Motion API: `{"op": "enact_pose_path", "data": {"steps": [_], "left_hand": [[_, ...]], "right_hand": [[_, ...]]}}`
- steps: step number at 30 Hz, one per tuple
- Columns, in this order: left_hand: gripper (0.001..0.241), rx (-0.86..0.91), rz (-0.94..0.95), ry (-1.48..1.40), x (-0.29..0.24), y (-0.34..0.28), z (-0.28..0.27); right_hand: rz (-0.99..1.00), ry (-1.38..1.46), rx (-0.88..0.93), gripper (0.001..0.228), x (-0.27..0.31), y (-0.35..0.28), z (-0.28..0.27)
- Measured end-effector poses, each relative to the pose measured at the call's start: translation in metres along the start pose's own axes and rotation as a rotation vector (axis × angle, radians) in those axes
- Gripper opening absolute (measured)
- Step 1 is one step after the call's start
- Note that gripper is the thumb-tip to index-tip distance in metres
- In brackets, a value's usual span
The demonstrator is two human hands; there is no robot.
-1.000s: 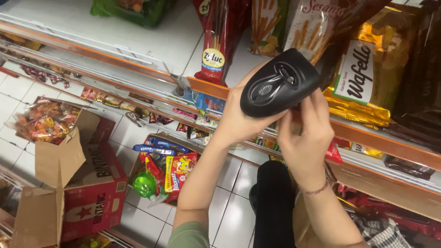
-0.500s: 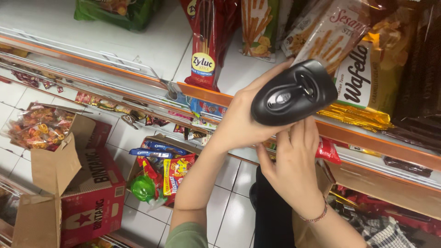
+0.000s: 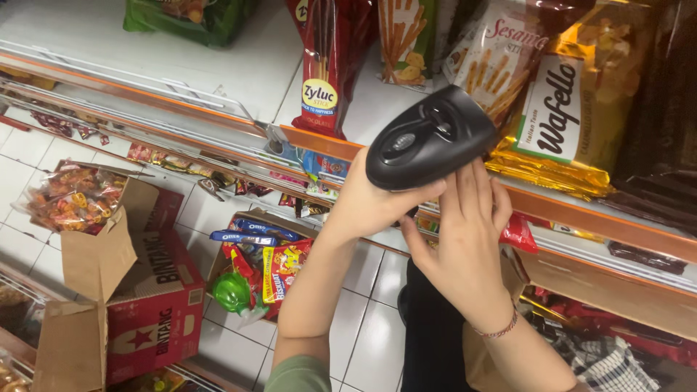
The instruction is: The person sits on the floor and restocks snack items onto store shelves. They pick up packages from a cardboard box, wipe them with a cloth, scan them with a handheld barcode scanner, and place them on the shelf.
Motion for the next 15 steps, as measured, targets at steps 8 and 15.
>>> {"op": "enact_pose_path", "data": {"steps": [8, 15], "left_hand": [[0.035, -0.283, 0.039, -0.005, 0.014, -0.049, -0.001], [0.040, -0.223, -0.081, -0.045, 0.038, -0.115, 0.036]], "right_hand": [[-0.096, 0.086, 0.000, 0.081, -0.005, -0.043, -0.017], [-0.026, 0.099, 0.075, 0.077, -0.050, -0.112, -0.032]]}}
Point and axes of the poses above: each hand's wrist, its own y-axis towards the middle knuckle, its own z-axis out of the palm, x = y × z, the point moved 6 cm from there along y, towards the middle knuckle, and after that the axes turned 6 degrees about -x, right-handed, at the moved point
